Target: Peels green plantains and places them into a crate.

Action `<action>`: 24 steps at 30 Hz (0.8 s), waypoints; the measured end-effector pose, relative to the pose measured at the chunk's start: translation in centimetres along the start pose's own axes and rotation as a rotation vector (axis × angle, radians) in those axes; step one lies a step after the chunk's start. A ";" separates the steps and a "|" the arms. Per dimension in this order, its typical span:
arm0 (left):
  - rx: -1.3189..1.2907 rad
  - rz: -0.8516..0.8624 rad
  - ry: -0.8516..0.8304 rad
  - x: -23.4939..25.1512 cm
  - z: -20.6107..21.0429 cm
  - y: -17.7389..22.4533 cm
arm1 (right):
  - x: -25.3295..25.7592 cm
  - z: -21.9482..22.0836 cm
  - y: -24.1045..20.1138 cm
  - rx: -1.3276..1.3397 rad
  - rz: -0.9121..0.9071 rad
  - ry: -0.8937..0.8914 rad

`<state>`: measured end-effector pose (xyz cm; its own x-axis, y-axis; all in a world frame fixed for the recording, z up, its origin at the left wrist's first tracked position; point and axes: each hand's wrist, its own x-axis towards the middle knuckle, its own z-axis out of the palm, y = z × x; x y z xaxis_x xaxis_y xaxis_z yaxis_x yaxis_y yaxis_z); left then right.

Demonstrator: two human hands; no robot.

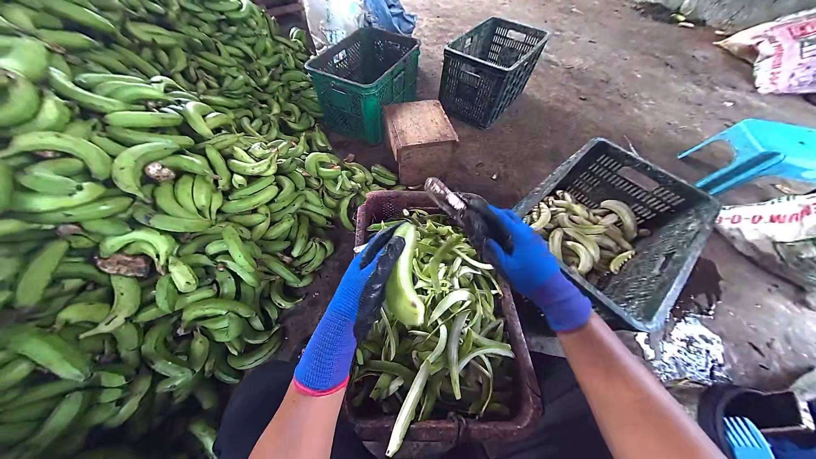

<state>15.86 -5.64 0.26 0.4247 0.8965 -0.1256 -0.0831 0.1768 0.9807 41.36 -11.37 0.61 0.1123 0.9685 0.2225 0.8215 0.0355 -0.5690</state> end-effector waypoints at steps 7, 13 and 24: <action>0.215 0.236 0.263 0.0 0.0 -0.6 | -1.4 3.2 -2.5 0.066 -0.209 -0.282; 0.171 0.026 -0.068 -1.1 -0.2 -0.6 | 1.7 1.0 -0.9 -0.073 -0.043 -0.007; -0.026 -0.013 -0.084 -1.4 0.0 -0.8 | 2.5 2.3 -1.3 0.026 -0.213 -0.072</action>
<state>15.34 -7.07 -0.35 0.5001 0.8571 -0.1240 -0.1005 0.1996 0.9747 39.25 -8.46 0.03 -0.1035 0.9534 0.2834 0.8073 0.2469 -0.5360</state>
